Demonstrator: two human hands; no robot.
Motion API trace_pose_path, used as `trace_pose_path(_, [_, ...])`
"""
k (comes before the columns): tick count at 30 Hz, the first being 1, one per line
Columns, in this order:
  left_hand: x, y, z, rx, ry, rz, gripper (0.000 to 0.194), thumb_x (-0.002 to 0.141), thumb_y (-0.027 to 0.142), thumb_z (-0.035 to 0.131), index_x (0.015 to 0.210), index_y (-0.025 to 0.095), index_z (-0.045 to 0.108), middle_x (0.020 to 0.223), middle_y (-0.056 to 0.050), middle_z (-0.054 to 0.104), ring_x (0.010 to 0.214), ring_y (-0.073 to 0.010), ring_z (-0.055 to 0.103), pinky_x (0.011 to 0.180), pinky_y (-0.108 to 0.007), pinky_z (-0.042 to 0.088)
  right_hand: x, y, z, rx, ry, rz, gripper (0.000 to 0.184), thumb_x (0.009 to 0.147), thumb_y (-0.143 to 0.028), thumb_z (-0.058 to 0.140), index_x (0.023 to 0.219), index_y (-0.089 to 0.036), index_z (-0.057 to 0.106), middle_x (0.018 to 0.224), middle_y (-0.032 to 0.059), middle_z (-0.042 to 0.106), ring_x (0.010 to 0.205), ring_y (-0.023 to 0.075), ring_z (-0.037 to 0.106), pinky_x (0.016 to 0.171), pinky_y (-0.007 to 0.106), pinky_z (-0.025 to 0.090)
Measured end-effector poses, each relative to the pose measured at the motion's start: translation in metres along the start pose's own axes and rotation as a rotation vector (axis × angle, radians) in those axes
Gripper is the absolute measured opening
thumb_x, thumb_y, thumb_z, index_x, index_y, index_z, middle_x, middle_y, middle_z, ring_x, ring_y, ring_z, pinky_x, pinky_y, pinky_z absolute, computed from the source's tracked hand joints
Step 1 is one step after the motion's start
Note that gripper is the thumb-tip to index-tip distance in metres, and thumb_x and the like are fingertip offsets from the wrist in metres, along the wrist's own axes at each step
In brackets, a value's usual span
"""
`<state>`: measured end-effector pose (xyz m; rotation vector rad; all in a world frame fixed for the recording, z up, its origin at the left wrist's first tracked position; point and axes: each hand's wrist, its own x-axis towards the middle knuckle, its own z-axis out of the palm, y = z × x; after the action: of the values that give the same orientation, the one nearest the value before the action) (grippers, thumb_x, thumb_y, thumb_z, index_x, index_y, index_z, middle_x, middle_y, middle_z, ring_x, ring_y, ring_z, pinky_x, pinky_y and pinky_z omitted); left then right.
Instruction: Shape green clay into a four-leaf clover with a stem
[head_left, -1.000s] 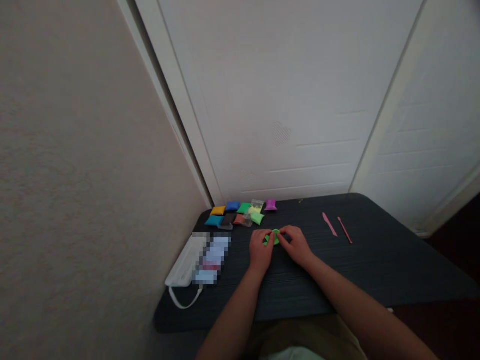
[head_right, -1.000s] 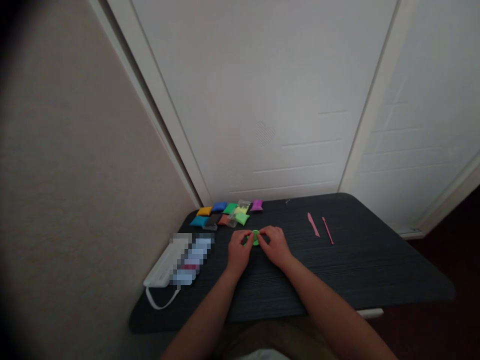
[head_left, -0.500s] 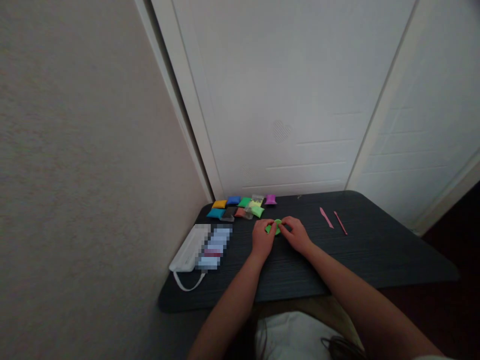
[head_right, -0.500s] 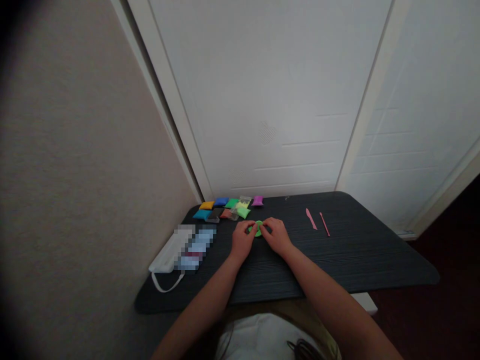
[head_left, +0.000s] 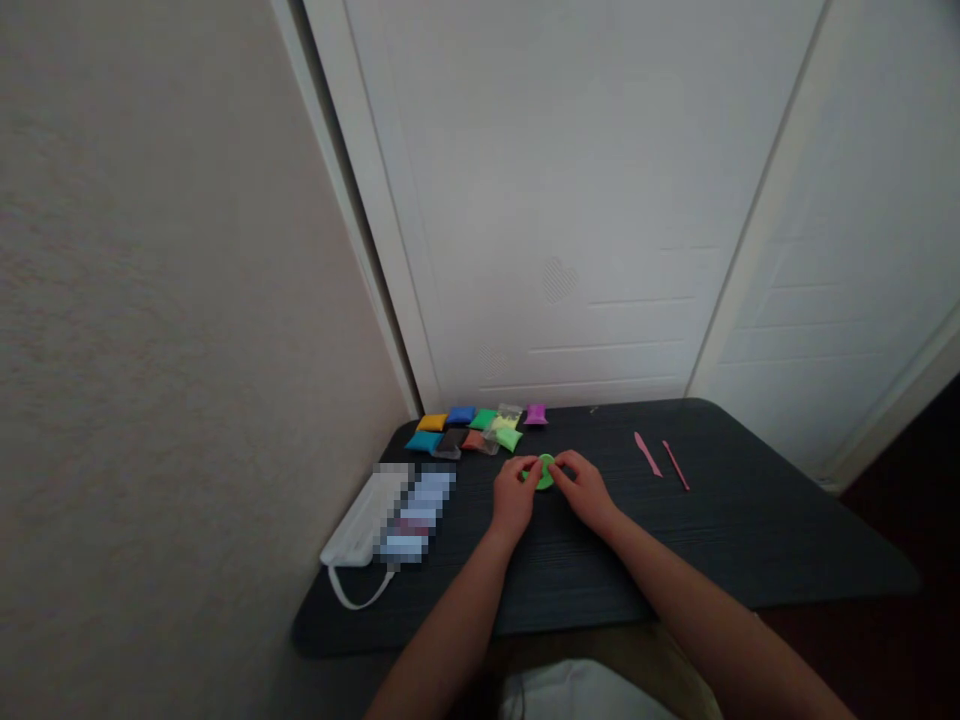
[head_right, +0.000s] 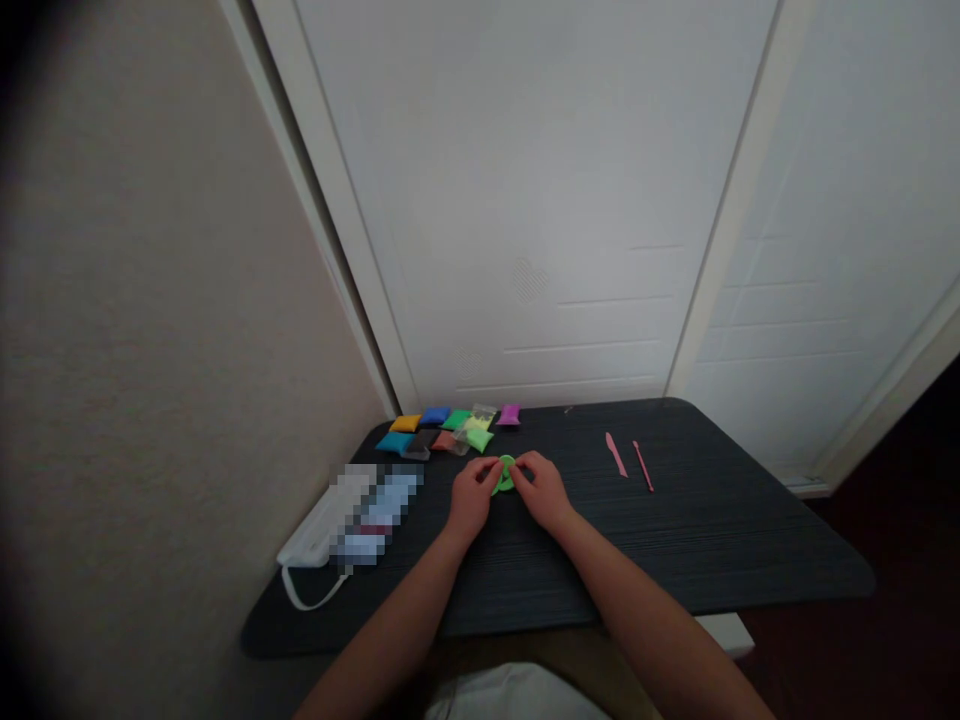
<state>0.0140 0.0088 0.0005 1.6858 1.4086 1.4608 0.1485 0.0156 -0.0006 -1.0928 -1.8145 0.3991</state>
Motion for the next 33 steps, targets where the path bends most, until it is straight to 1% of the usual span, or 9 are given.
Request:
trace_pose_path(2, [0.0, 0.007, -0.002, -0.099, -0.005, -0.107, 0.028, 0.072, 0.037, 0.051, 0.083, 0.014, 0.062, 0.08, -0.006, 0.062, 0.073, -0.0164, 0.056, 0.066, -0.029, 0.043, 0.001, -0.009, -0.002, 0.015, 0.013, 0.033, 0.016, 0.078, -0.029, 0.045, 0.072, -0.019, 0.055, 0.074, 0.0023, 0.057, 0.072, 0.0148, 0.052, 0.069, 0.028, 0.04])
trace_pose_path(4, [-0.003, 0.016, -0.007, -0.2, -0.023, -0.176, 0.031, 0.07, 0.038, 0.052, 0.085, 0.012, 0.061, 0.081, -0.007, 0.063, 0.074, -0.0171, 0.057, 0.067, -0.028, 0.044, 0.0, -0.02, -0.006, 0.03, 0.004, 0.061, 0.016, 0.078, -0.029, 0.044, 0.074, -0.019, 0.056, 0.074, 0.0021, 0.057, 0.072, 0.0147, 0.052, 0.069, 0.027, 0.04])
trace_pose_path(8, [-0.024, 0.028, -0.021, -0.28, -0.067, -0.198, 0.029, 0.07, 0.037, 0.054, 0.087, 0.014, 0.061, 0.084, -0.005, 0.064, 0.079, -0.017, 0.057, 0.071, -0.027, 0.043, -0.016, -0.045, -0.014, 0.098, -0.047, 0.116, 0.018, 0.078, -0.031, 0.045, 0.074, -0.02, 0.057, 0.073, 0.0008, 0.057, 0.071, 0.0143, 0.052, 0.066, 0.026, 0.039])
trace_pose_path(10, [-0.038, 0.028, -0.026, -0.277, -0.1, -0.23, 0.028, 0.07, 0.036, 0.054, 0.085, 0.014, 0.062, 0.083, -0.004, 0.064, 0.079, -0.0169, 0.057, 0.072, -0.027, 0.042, -0.031, -0.052, -0.012, 0.163, -0.072, 0.184, 0.019, 0.079, -0.032, 0.044, 0.073, -0.02, 0.057, 0.071, 0.0, 0.057, 0.068, 0.0137, 0.052, 0.064, 0.025, 0.039])
trace_pose_path(13, [-0.053, 0.021, -0.03, -0.261, -0.124, -0.294, 0.028, 0.07, 0.037, 0.054, 0.084, 0.014, 0.062, 0.082, -0.005, 0.064, 0.078, -0.0173, 0.057, 0.072, -0.027, 0.042, -0.052, -0.056, -0.004, 0.234, -0.1, 0.299, 0.022, 0.08, -0.033, 0.041, 0.072, -0.02, 0.056, 0.065, -0.0016, 0.056, 0.061, 0.0124, 0.05, 0.057, 0.023, 0.037])
trace_pose_path(15, [-0.058, 0.018, -0.03, -0.249, -0.152, -0.314, 0.029, 0.07, 0.037, 0.054, 0.084, 0.013, 0.062, 0.082, -0.005, 0.064, 0.078, -0.0176, 0.057, 0.072, -0.028, 0.042, -0.062, -0.056, 0.0, 0.251, -0.098, 0.329, 0.023, 0.08, -0.034, 0.041, 0.071, -0.019, 0.056, 0.063, -0.002, 0.055, 0.06, 0.0123, 0.05, 0.056, 0.023, 0.037])
trace_pose_path(22, [-0.06, 0.016, -0.028, -0.222, -0.177, -0.276, 0.028, 0.068, 0.038, 0.055, 0.081, 0.014, 0.062, 0.079, -0.005, 0.064, 0.075, -0.0175, 0.057, 0.07, -0.028, 0.043, -0.065, -0.049, -0.004, 0.394, -0.034, 0.398, 0.017, 0.075, -0.034, 0.048, 0.076, -0.019, 0.056, 0.07, -0.0006, 0.059, 0.066, 0.0143, 0.054, 0.062, 0.025, 0.041])
trace_pose_path(28, [-0.062, 0.016, -0.027, -0.265, -0.174, -0.252, 0.027, 0.068, 0.034, 0.055, 0.085, 0.014, 0.06, 0.083, -0.006, 0.064, 0.078, -0.0181, 0.059, 0.072, -0.029, 0.044, -0.067, -0.05, -0.002, 0.401, -0.019, 0.398, 0.019, 0.075, -0.036, 0.047, 0.075, -0.019, 0.055, 0.07, 0.0004, 0.059, 0.066, 0.0148, 0.054, 0.062, 0.026, 0.042])
trace_pose_path(33, [-0.062, 0.019, -0.029, -0.193, -0.157, -0.203, 0.024, 0.07, 0.034, 0.053, 0.083, 0.015, 0.06, 0.083, -0.005, 0.063, 0.078, -0.0172, 0.058, 0.073, -0.029, 0.044, -0.067, -0.051, -0.001, 0.381, -0.036, 0.386, 0.015, 0.075, -0.032, 0.048, 0.075, -0.019, 0.055, 0.069, -0.0005, 0.059, 0.065, 0.0138, 0.054, 0.062, 0.025, 0.041])
